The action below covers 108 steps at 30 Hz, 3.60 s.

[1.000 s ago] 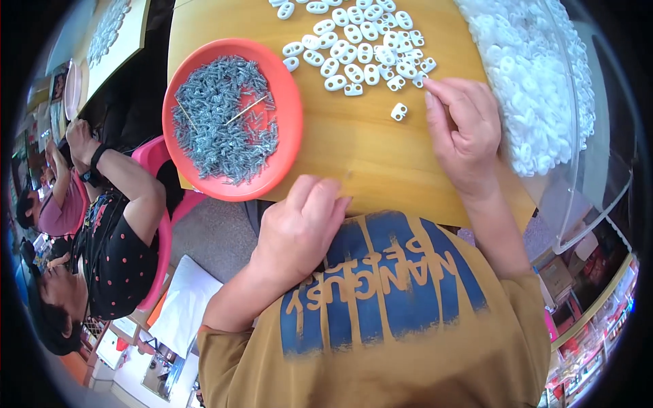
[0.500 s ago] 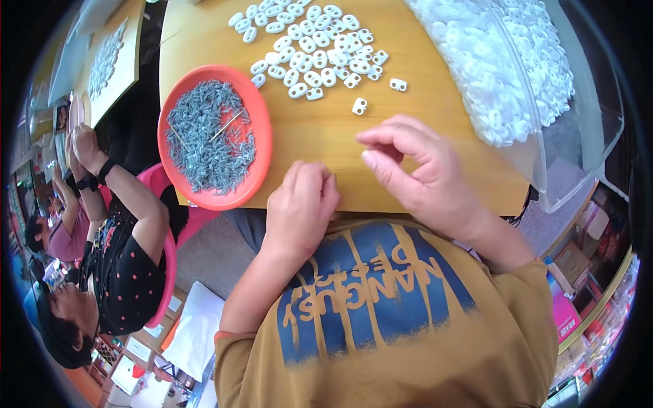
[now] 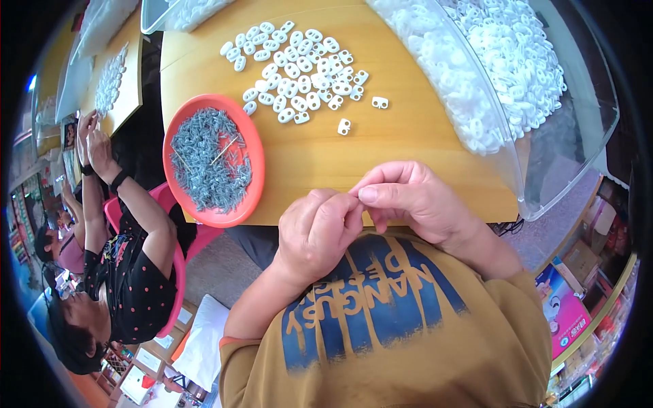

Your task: Manually assembling small metal pins and springs into white plastic housings at a workbench.

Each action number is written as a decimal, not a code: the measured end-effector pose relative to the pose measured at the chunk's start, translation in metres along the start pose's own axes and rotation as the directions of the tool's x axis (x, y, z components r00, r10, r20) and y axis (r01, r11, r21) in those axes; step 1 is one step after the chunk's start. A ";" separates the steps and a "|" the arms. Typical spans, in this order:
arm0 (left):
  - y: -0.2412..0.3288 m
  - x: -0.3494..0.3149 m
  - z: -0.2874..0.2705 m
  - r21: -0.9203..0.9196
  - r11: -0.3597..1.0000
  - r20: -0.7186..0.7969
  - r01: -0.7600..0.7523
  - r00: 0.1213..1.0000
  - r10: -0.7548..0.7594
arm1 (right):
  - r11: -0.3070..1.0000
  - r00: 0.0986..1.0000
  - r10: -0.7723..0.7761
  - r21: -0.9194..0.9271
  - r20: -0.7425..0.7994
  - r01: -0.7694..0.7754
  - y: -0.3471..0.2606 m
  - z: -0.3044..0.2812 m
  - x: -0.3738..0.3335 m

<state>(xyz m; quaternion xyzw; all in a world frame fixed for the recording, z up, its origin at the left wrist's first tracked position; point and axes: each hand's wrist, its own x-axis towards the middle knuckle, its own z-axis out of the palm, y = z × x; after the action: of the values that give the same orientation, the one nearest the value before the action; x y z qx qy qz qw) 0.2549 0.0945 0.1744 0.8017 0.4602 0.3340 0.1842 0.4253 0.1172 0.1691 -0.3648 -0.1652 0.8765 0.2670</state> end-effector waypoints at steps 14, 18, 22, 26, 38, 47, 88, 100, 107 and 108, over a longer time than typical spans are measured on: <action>-0.009 0.015 0.009 -0.046 0.973 -0.005 -0.227 0.974 0.227 | 0.975 0.994 0.026 0.217 0.107 -0.049 0.004 -0.013 0.001; -0.010 0.017 0.009 0.030 0.964 0.047 -0.266 0.963 0.264 | 0.982 0.999 -0.016 0.188 0.047 0.007 0.007 -0.014 0.002; -0.014 0.020 0.011 -0.017 0.971 -0.001 -0.239 0.971 0.239 | 0.989 0.998 -0.050 0.141 0.026 0.046 0.006 -0.011 0.002; -0.014 0.021 0.013 0.009 0.985 -0.047 -0.175 0.983 0.175 | 0.975 0.999 -0.031 0.222 -0.006 0.032 0.002 -0.008 0.002; -0.020 0.079 0.018 0.115 0.988 0.102 -0.105 0.990 0.093 | 0.917 0.896 -0.396 -0.144 -0.199 0.373 0.005 -0.012 -0.009; -0.027 0.105 0.034 0.286 0.945 0.456 -0.161 0.890 0.014 | 0.626 0.751 -0.660 -0.539 0.017 0.563 0.015 -0.028 -0.007; 0.031 -0.004 -0.048 -0.951 0.201 0.066 0.234 0.792 -0.607 | 0.872 0.867 -0.490 0.053 0.088 0.487 0.011 0.067 -0.002; 0.030 -0.002 -0.041 -0.919 0.311 -0.001 0.242 0.789 -0.614 | 0.802 0.797 -0.595 0.007 0.103 0.597 0.014 0.063 0.001; 0.033 -0.005 -0.035 -0.889 0.390 -0.071 0.241 0.768 -0.636 | 0.674 0.700 -0.704 -0.201 0.119 0.711 0.018 0.061 0.007; 0.033 -0.005 -0.034 -0.889 0.389 -0.071 0.242 0.766 -0.638 | 0.659 0.693 -0.709 -0.230 0.129 0.717 0.019 0.061 0.007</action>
<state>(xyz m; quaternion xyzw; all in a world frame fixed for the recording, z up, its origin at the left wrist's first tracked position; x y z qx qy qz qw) 0.2491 0.0734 0.2167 0.3645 0.4674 0.6060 0.5305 0.3699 0.1007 0.1979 -0.2906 -0.4130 0.6768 0.5356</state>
